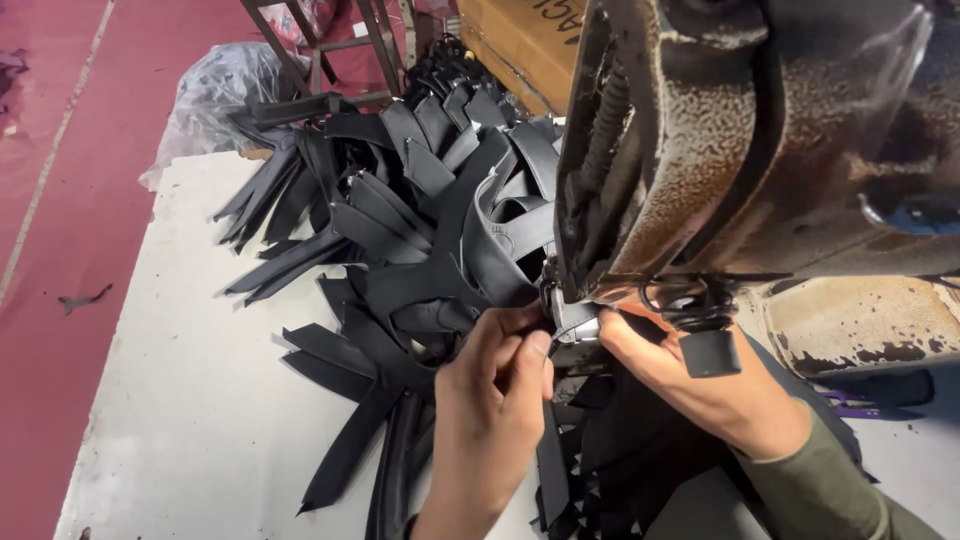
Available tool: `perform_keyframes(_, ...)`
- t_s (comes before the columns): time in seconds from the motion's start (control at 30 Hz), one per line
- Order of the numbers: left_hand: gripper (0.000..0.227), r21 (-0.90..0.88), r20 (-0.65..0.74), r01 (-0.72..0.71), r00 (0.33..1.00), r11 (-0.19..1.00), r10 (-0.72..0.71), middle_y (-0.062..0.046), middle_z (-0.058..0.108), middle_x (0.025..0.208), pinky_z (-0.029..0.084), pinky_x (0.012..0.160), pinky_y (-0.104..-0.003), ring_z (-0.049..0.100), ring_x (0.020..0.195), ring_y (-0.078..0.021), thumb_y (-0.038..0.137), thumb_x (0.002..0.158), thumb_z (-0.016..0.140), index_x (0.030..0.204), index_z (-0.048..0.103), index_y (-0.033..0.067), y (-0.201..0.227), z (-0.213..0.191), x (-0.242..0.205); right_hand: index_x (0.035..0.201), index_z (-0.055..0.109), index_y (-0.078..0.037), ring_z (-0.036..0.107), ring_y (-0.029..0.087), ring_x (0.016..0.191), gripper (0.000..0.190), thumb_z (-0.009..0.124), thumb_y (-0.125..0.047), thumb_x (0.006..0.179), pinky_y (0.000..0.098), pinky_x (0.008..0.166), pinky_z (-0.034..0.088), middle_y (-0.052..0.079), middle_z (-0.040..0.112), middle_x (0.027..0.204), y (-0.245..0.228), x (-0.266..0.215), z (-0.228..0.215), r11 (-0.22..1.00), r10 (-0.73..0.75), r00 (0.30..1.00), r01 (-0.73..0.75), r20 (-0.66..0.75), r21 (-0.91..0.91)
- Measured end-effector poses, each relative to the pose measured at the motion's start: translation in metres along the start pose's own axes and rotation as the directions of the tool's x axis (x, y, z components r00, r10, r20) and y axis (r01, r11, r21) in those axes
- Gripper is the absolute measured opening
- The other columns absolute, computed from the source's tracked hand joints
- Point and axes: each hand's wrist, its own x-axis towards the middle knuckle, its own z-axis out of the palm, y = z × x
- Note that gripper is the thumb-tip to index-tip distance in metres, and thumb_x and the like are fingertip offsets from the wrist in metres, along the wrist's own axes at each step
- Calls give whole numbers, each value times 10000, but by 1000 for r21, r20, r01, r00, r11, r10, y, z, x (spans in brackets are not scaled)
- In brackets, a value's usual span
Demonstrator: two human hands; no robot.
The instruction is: Stitching together pre-cut black material components using an industrial sewing machine to assemble shoe uppers.
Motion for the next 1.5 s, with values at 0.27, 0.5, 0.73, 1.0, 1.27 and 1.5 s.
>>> perform_keyframes(0.27,331,-6,5,24,1000,1000,-24,-18,714,669,399,386,-245,496,389,-105,69,944,543,1273,573,86,-3,17,-11,1095,700,-19,701,185,834,218,695,-63,882,316,702,536,60,747,1024,8,8,-3,862,-429,894,447,128,-238)
perform_keyframes(0.5,323,18,-16,4,1000,1000,-4,-9,730,711,443,374,-250,493,384,-103,69,950,550,1271,516,51,-17,36,-14,1068,672,44,712,201,768,242,716,-67,858,286,666,553,118,749,979,-18,-22,-10,980,-187,965,171,-182,-102)
perform_keyframes(0.73,252,163,-124,-36,991,986,57,24,744,620,420,423,-233,512,414,-93,71,913,610,1165,616,75,-5,46,-7,1400,527,24,594,289,1262,697,676,-59,725,370,1063,450,150,585,1428,19,-56,-57,955,-89,995,72,-48,-287)
perform_keyframes(1.0,333,402,-115,-286,927,870,358,11,767,740,561,440,-227,661,455,-97,21,892,653,1220,602,45,-14,51,-45,1230,698,-8,637,230,1247,510,758,-92,731,337,1064,465,89,672,1364,37,-67,-80,969,103,989,-124,-108,-212)
perform_keyframes(1.27,142,478,-44,-416,868,773,495,-70,774,1033,599,728,-267,721,913,-186,59,787,706,911,775,65,-9,41,-70,1229,667,-119,623,66,489,778,814,-13,473,179,420,502,102,787,1037,36,-131,-55,988,-113,962,81,-249,-133)
perform_keyframes(1.5,427,53,-44,-213,976,976,215,-40,713,693,510,546,-193,660,612,-85,-26,885,612,1301,701,13,-4,33,-66,1163,683,-61,863,113,688,485,828,-132,706,198,631,682,78,869,854,-21,-132,14,915,-318,948,297,35,272)
